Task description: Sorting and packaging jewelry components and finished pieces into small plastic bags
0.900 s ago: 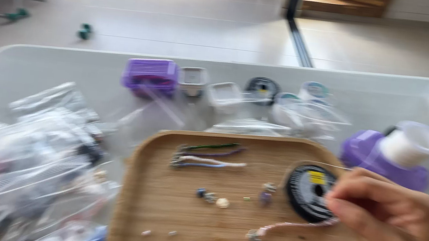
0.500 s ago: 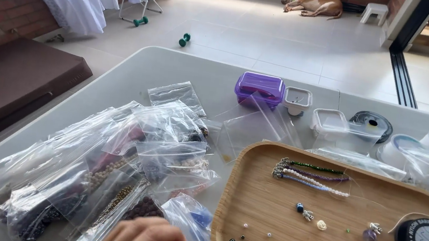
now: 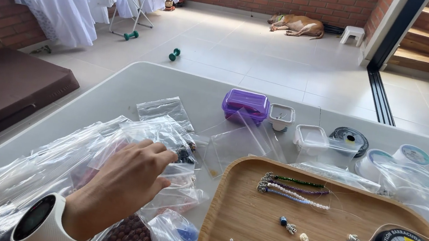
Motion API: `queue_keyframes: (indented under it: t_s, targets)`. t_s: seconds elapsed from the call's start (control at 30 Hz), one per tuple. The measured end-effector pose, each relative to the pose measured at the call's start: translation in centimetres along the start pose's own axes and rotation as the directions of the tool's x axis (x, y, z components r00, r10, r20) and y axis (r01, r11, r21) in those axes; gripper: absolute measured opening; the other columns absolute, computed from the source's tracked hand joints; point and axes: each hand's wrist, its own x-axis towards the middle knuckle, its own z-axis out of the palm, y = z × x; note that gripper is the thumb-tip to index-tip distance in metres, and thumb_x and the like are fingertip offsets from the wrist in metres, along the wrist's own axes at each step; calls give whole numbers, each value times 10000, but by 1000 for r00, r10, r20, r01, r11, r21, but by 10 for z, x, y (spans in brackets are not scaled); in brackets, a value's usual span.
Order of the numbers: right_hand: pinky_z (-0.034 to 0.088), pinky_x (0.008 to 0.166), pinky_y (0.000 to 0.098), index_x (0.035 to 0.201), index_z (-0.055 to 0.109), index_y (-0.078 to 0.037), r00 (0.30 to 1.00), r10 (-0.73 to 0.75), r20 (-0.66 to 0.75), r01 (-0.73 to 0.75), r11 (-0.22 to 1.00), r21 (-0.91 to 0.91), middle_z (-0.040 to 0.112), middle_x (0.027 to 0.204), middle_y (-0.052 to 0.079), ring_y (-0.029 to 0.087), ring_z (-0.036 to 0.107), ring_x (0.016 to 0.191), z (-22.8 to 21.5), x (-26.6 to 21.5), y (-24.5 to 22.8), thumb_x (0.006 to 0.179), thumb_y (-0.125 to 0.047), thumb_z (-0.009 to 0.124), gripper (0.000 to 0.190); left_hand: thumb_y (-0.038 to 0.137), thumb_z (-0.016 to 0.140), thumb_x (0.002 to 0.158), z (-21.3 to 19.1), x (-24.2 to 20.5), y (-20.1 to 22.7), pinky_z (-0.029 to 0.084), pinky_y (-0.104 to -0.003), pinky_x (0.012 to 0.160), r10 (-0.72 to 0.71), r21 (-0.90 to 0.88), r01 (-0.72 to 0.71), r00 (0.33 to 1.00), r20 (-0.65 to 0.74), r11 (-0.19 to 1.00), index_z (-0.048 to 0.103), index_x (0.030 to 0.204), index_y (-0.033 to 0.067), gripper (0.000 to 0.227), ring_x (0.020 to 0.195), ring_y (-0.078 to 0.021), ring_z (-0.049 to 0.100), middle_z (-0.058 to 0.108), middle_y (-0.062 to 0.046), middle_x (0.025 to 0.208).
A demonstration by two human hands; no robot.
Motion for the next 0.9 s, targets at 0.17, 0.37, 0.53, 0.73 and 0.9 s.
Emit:
queue_keyframes:
  t_s: [0.17,0.37,0.53,0.73,0.9]
  targets:
    - [671,646,184,572,942,-249,999,-31,33,33,998,-50,854,665,-52,65,813,627,-1,7,-11,521,-345,911,113,294,840,850,-2,0,-4,519,-427,759,-45,69,46,999,-17,997,641,887,167,239,813,-235,638,679,-15,839]
    - [599,594,177,635,858,-213,991,-102,-87,109,991,80,771,657,-28,70,739,587,2,0,-56,556,-268,880,99,40,626,934,1,-7,5,486,-399,567,0,63,5,997,-76,998,594,933,155,119,573,-196,586,620,0,651]
    - [533,585,177,647,813,-174,983,-110,-149,135,975,177,783,645,-35,56,718,547,-41,11,-205,640,-209,827,38,72,726,864,-1,-5,9,557,-438,801,42,33,-38,992,-116,999,631,1149,139,308,777,-186,757,777,2,868]
    - [526,599,230,630,840,-63,1000,-14,-24,21,947,321,769,653,-4,96,689,597,-75,16,-270,716,-69,838,87,387,711,884,20,3,-6,610,-381,830,-158,239,140,986,56,961,591,939,300,158,916,-162,709,695,121,946]
    - [513,604,238,736,836,-28,999,-32,37,12,889,458,751,731,23,124,663,695,-79,17,-273,798,-73,798,85,455,655,897,30,2,-13,666,-362,844,-204,302,191,979,10,934,611,1019,319,188,1109,-123,647,650,131,1085]
